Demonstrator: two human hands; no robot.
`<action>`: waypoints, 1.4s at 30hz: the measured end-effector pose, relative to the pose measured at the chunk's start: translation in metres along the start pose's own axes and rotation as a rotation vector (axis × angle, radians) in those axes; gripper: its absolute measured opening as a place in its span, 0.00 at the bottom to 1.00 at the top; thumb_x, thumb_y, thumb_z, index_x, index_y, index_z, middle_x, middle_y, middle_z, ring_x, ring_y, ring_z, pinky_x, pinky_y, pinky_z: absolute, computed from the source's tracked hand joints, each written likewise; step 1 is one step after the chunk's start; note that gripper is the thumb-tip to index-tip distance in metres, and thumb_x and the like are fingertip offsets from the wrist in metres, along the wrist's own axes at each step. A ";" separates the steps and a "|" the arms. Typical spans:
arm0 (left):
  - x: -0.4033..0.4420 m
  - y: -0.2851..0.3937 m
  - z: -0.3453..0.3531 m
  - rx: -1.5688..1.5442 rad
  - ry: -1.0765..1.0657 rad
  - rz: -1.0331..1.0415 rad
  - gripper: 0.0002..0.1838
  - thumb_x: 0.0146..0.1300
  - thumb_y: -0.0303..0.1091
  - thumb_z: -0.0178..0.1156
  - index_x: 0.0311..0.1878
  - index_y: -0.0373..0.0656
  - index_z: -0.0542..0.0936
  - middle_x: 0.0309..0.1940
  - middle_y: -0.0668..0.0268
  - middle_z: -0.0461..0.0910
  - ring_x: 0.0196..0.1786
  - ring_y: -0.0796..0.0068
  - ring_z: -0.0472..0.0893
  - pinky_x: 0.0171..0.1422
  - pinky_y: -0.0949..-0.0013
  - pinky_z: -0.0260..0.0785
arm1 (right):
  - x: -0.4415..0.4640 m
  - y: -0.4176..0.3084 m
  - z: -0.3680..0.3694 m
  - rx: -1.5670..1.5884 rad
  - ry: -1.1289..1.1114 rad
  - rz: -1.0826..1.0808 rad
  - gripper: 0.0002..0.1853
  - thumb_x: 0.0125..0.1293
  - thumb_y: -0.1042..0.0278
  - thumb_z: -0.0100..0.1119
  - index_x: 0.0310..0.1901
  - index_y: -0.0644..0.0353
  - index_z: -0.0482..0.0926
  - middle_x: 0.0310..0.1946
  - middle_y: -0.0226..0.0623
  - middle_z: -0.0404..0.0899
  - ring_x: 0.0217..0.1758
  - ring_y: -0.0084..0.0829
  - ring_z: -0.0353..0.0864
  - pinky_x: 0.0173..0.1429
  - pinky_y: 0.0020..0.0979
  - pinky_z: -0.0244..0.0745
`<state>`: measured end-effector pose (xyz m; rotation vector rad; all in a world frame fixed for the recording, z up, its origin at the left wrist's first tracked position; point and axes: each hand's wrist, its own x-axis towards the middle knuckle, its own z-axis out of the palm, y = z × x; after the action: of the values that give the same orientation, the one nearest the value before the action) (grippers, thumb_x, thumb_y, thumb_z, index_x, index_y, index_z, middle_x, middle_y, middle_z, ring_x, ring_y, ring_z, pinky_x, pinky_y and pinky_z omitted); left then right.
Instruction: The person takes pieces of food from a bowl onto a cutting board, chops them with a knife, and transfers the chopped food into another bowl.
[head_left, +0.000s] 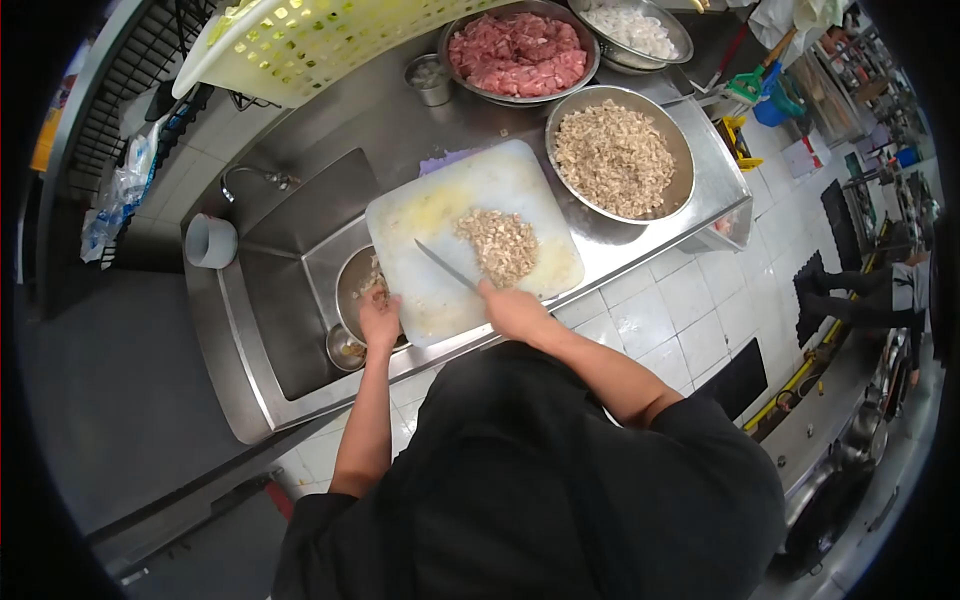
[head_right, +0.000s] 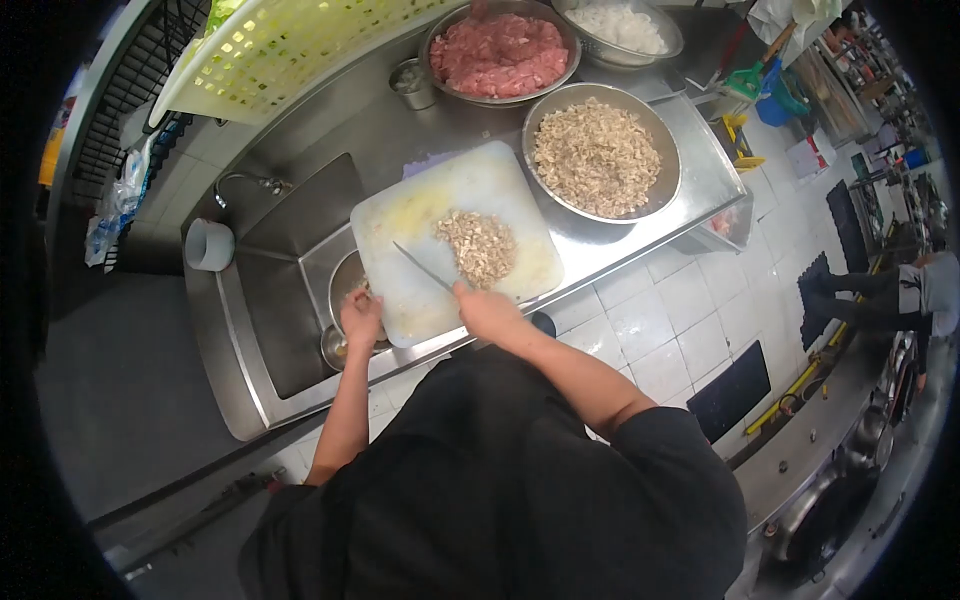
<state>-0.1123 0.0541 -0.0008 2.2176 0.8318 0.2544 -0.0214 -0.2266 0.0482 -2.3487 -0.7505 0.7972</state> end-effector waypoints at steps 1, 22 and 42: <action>0.002 0.011 0.002 0.001 0.002 -0.001 0.20 0.68 0.34 0.71 0.57 0.33 0.82 0.51 0.56 0.86 0.49 0.64 0.85 0.54 0.63 0.77 | -0.007 0.000 -0.023 -0.030 0.035 0.020 0.12 0.71 0.71 0.50 0.54 0.62 0.70 0.35 0.60 0.86 0.40 0.62 0.87 0.45 0.61 0.79; -0.017 0.155 0.134 0.304 -0.375 0.779 0.42 0.68 0.63 0.63 0.76 0.43 0.72 0.75 0.49 0.68 0.76 0.44 0.66 0.81 0.49 0.59 | -0.078 0.132 -0.057 0.692 0.066 0.300 0.22 0.78 0.61 0.53 0.62 0.73 0.69 0.28 0.53 0.83 0.21 0.44 0.86 0.27 0.45 0.81; 0.005 0.332 0.185 -0.150 0.157 0.813 0.22 0.69 0.42 0.67 0.64 0.45 0.84 0.68 0.49 0.76 0.68 0.44 0.73 0.74 0.48 0.66 | -0.068 0.079 -0.149 0.837 0.307 0.096 0.18 0.78 0.64 0.54 0.57 0.71 0.69 0.21 0.44 0.79 0.15 0.34 0.80 0.22 0.39 0.74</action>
<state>0.1296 -0.2203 0.1026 2.3007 -0.0630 0.8500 0.0581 -0.3714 0.1237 -1.6819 -0.1167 0.6027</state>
